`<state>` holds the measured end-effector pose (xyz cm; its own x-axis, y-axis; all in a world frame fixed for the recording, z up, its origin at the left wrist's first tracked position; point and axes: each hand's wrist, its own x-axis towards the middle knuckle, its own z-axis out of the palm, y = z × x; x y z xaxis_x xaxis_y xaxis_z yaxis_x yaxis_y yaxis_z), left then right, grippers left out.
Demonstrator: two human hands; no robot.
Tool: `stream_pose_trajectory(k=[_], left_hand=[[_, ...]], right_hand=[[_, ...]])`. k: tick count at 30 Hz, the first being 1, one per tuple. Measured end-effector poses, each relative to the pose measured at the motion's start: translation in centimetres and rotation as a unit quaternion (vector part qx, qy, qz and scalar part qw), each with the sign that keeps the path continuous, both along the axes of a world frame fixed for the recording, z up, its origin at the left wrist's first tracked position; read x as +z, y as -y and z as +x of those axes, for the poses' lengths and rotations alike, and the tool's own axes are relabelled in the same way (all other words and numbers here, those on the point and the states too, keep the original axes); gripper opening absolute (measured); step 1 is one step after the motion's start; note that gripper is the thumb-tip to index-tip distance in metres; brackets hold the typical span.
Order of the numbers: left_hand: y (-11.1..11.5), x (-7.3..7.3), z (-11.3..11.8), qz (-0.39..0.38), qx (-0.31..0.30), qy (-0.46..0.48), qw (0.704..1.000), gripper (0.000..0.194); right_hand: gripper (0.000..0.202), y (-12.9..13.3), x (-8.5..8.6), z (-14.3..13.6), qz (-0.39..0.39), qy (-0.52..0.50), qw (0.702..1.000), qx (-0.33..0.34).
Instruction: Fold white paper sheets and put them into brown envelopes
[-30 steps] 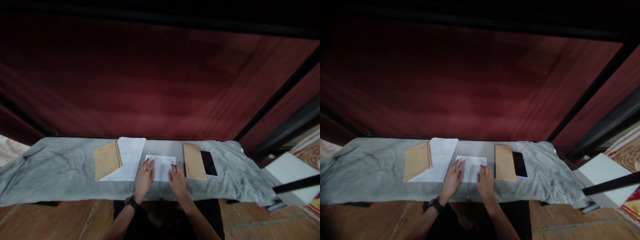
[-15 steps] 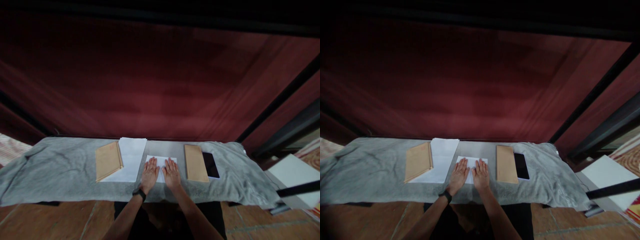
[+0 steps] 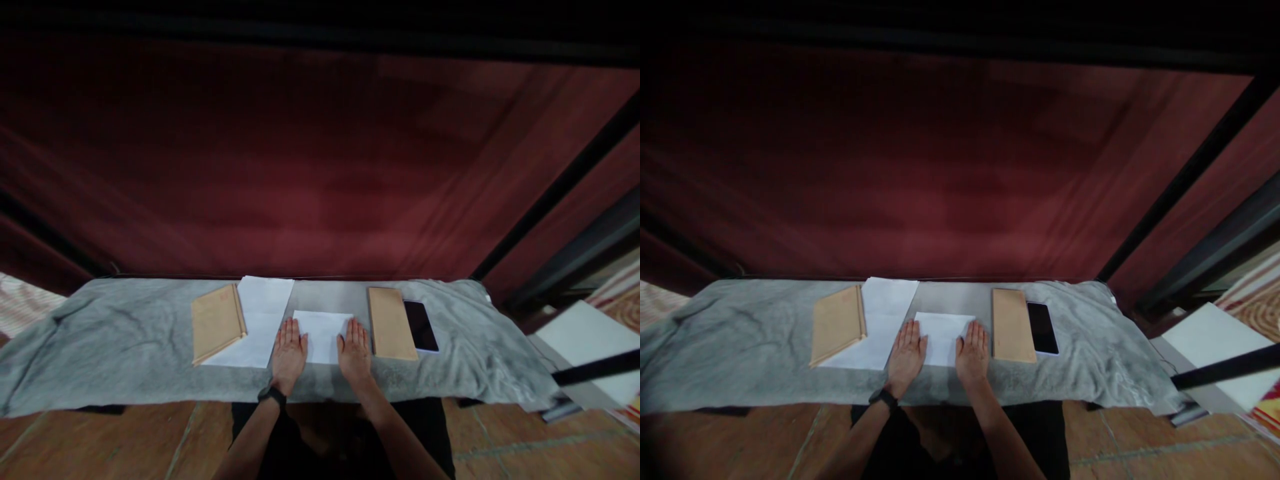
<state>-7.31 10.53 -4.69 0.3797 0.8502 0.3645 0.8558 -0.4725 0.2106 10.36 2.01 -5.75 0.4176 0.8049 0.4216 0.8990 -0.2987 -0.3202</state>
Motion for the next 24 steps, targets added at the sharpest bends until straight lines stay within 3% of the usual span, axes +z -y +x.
stream_pose_trajectory(k=[5,8,14,24], left_hand=[[0.0,0.0,0.1,0.014,0.004,-0.035,0.999,0.06],[-0.1,0.0,-0.1,0.016,-0.001,-0.049,0.999,0.059],[-0.3,-0.5,-0.3,0.015,0.003,-0.046,0.999,0.06],[0.0,0.1,0.1,0.001,0.009,-0.042,0.999,0.061]], right_hand=[[0.053,-2.5,1.4,-3.0,-0.049,-0.025,0.988,0.141],[0.052,-4.1,1.6,-4.1,-0.08,-0.039,0.982,0.168],[0.055,-4.9,0.2,-3.5,-0.076,-0.034,0.99,0.113],[0.054,-3.0,-0.9,-0.6,-0.01,0.011,1.0,0.021]])
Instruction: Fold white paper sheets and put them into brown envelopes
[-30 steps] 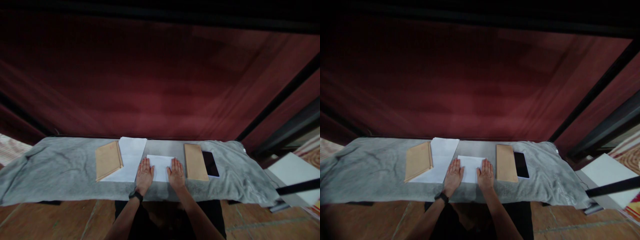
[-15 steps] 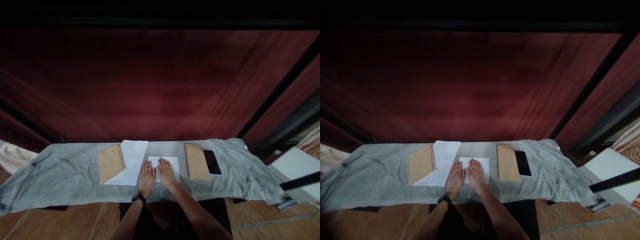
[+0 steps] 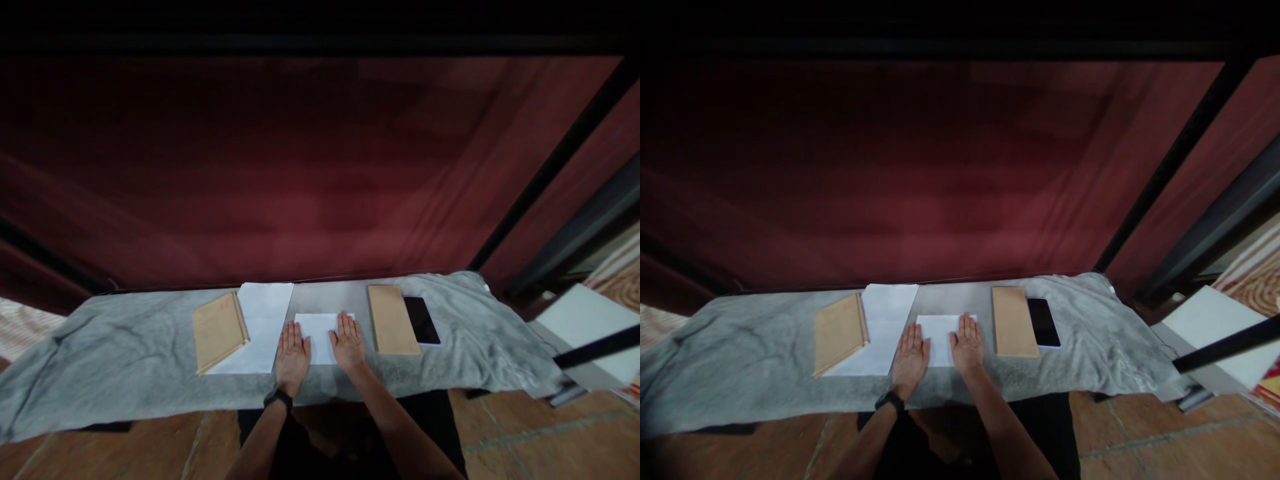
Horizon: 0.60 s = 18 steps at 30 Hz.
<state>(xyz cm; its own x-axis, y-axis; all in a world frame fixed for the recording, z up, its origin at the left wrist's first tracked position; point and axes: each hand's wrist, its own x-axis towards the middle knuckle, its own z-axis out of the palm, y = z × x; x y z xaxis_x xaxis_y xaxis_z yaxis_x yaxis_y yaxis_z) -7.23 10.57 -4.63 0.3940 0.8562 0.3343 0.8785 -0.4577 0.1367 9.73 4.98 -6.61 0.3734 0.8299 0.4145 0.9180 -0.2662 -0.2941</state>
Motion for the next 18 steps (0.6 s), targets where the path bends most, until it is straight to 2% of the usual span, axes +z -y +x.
stream_pose_trajectory(k=[7,12,15,18], left_hand=[[0.0,-0.1,0.1,0.011,-0.009,0.012,1.0,0.062],[-0.1,0.0,-0.1,0.024,-0.019,0.02,0.999,0.063],[-0.1,0.2,-0.1,0.026,-0.028,0.036,0.999,0.063],[0.7,0.4,1.0,0.018,-0.051,0.054,0.997,0.06]], right_hand=[[0.053,3.0,0.8,0.3,0.043,0.015,0.998,-0.038],[0.054,7.1,1.5,-1.0,0.034,0.051,0.996,0.066],[0.055,9.1,1.5,-1.6,0.025,0.061,0.996,0.067],[0.057,9.9,1.6,-1.6,0.015,0.065,0.996,0.055]])
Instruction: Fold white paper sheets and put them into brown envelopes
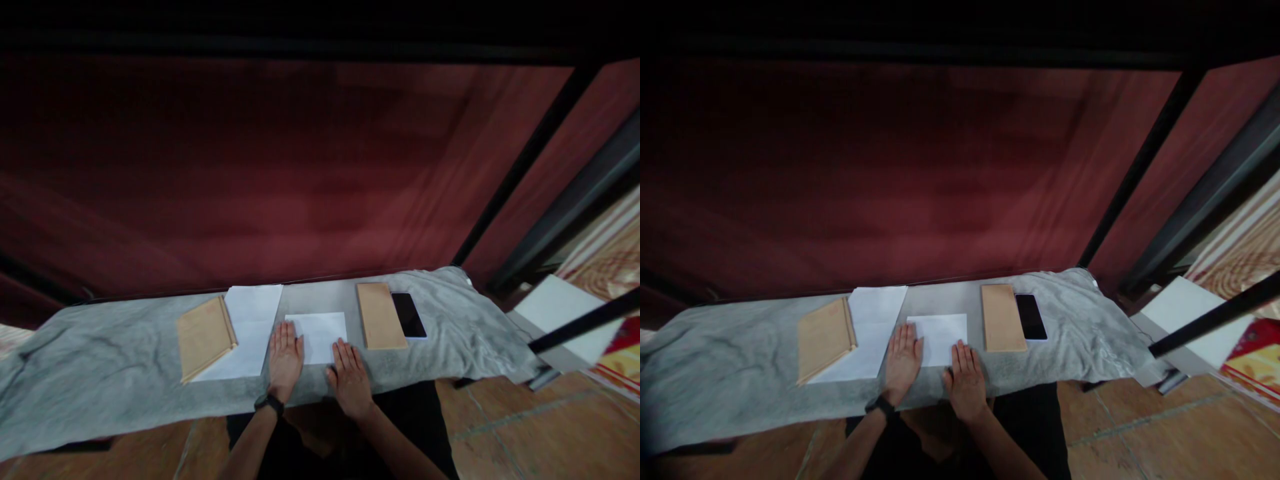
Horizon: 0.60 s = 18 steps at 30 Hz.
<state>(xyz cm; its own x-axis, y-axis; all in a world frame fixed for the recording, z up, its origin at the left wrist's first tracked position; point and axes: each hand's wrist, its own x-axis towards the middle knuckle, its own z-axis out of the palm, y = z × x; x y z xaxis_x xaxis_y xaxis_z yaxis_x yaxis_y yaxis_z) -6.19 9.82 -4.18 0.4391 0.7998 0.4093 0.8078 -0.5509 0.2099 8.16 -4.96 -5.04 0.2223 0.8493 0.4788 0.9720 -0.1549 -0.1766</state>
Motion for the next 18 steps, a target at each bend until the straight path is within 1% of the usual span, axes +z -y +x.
stream_pose_trajectory(k=[2,5,7,8,10,12,18], left_hand=[[1.1,0.1,1.6,-0.025,-0.046,-0.002,0.999,0.059],[2.9,0.2,4.3,-0.078,-0.143,-0.039,0.986,0.057],[3.5,0.4,5.6,-0.1,-0.17,-0.064,0.978,0.056],[3.5,0.4,5.9,-0.107,-0.174,-0.073,0.976,0.056],[3.1,0.6,5.9,-0.11,-0.17,-0.081,0.976,0.056],[2.2,0.6,5.2,-0.102,-0.155,-0.082,0.979,0.056],[-0.7,0.6,2.1,-0.07,-0.069,-0.089,0.991,0.058]], right_hand=[[0.057,0.0,0.1,0.1,-0.009,0.002,1.0,0.001],[0.055,-0.1,0.1,0.2,-0.02,0.002,1.0,0.008],[0.055,-0.2,0.0,0.2,-0.025,-0.005,1.0,0.014],[0.055,-0.2,0.0,0.2,-0.027,-0.011,0.999,0.015],[0.055,-0.1,-0.1,0.1,-0.028,-0.025,0.999,0.012],[0.055,-0.1,-0.1,0.1,-0.027,-0.034,0.999,0.01],[0.057,-0.1,0.1,0.2,-0.023,-0.038,0.999,0.013]])
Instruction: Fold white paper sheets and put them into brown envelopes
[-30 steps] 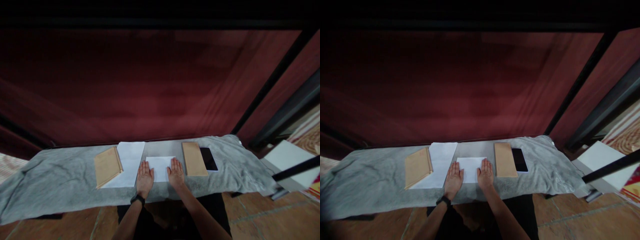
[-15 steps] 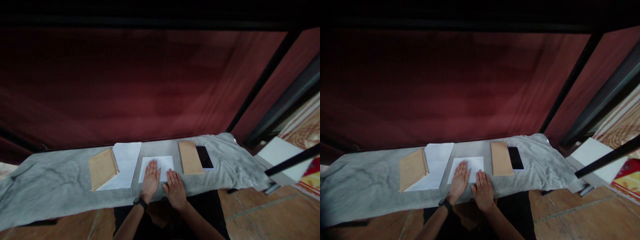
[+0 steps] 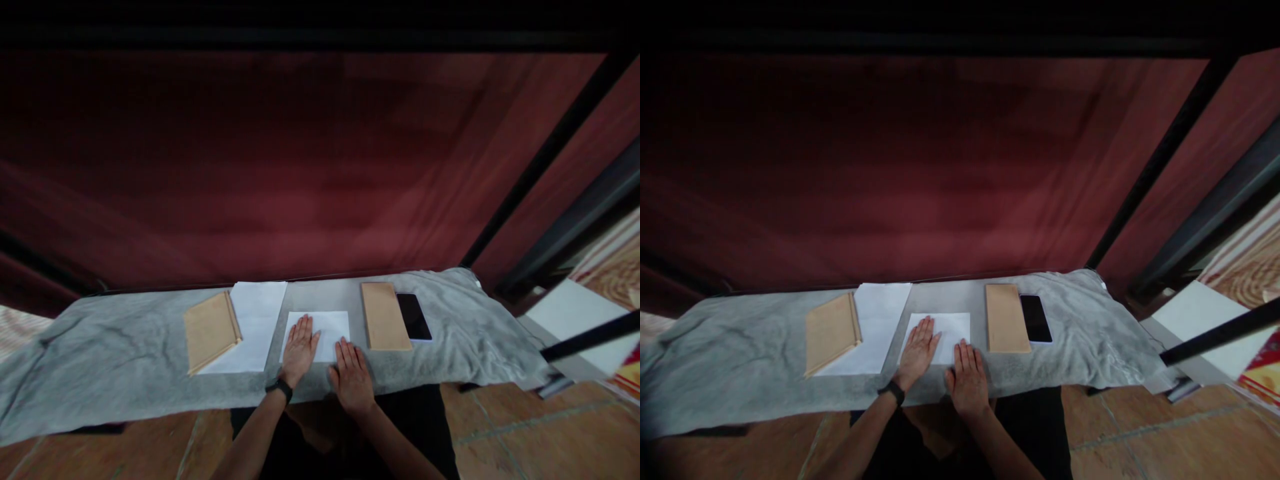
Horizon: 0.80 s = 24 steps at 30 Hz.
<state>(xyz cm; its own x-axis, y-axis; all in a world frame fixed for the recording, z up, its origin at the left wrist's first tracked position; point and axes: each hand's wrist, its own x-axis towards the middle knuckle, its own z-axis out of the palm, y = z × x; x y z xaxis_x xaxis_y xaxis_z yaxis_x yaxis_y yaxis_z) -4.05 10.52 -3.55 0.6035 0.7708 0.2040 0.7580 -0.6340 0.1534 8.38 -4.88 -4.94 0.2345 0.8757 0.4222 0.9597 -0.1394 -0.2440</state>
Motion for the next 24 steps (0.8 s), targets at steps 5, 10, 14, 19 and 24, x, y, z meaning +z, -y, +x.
stream_pose_trajectory(k=[5,10,14,19,24], left_hand=[[-0.8,-0.4,-2.2,0.02,0.069,0.0,0.997,0.061],[-0.2,-0.6,-2.1,0.043,0.103,0.021,0.994,0.06],[1.1,0.3,1.7,0.008,-0.016,0.041,0.999,0.055],[2.1,0.9,6.5,-0.054,-0.141,0.013,0.988,0.054],[0.6,0.3,6.5,-0.044,-0.112,0.0,0.993,0.054]], right_hand=[[0.056,0.0,0.1,0.0,0.008,0.003,1.0,-0.001],[0.057,0.1,0.2,-0.2,0.013,-0.004,1.0,-0.004],[0.056,0.0,0.1,-0.2,0.007,-0.009,1.0,-0.006],[0.049,-0.2,-0.3,0.0,0.007,-0.017,1.0,0.009],[0.053,-0.1,0.0,0.0,0.007,-0.021,1.0,0.004]])
